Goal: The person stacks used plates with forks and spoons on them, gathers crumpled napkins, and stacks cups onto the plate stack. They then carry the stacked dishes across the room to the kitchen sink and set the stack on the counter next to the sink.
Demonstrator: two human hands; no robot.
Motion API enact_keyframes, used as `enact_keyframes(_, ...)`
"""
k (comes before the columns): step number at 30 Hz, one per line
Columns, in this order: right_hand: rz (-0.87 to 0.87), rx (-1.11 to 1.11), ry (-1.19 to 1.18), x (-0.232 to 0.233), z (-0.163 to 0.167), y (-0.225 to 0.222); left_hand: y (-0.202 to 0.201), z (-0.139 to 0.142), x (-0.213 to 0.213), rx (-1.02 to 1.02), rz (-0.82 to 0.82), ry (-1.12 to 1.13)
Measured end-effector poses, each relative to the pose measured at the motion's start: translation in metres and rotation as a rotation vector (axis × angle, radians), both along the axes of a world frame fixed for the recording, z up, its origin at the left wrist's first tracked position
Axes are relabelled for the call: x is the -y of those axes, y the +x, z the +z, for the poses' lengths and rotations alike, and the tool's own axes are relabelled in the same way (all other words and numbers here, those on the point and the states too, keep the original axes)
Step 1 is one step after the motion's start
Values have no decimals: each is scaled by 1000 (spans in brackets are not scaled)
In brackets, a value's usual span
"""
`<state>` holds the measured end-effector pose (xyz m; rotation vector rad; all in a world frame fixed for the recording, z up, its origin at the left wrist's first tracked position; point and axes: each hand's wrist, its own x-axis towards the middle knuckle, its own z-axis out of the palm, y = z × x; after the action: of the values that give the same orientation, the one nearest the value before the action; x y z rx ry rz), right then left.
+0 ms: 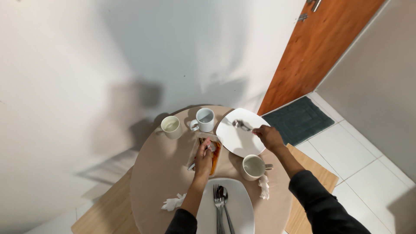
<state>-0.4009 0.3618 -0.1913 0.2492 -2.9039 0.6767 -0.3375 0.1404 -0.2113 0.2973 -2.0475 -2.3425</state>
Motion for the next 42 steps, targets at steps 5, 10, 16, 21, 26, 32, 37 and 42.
enact_keyframes(5,40,-172,-207,9,37,38,23,15,-3,32,-28,-21)
enact_keyframes(10,92,26,-628,31,43,94,55,31,-2,15,-141,120)
enact_keyframes(16,50,330,-857,59,-1,171,117,39,-2,202,-240,-41)
enact_keyframes(21,72,470,-1046,87,-31,228,160,20,4,268,-153,-76)
enact_keyframes(26,-152,509,-915,117,-40,271,192,-14,15,349,-115,53)
enact_keyframes(32,-370,563,-831,145,-41,297,214,-33,24,481,-64,74)
enact_keyframes(37,-480,497,-667,153,-53,304,220,-35,24,557,-17,32)
enact_keyframes(42,-507,267,-560,153,-79,305,217,-43,27,589,33,117)
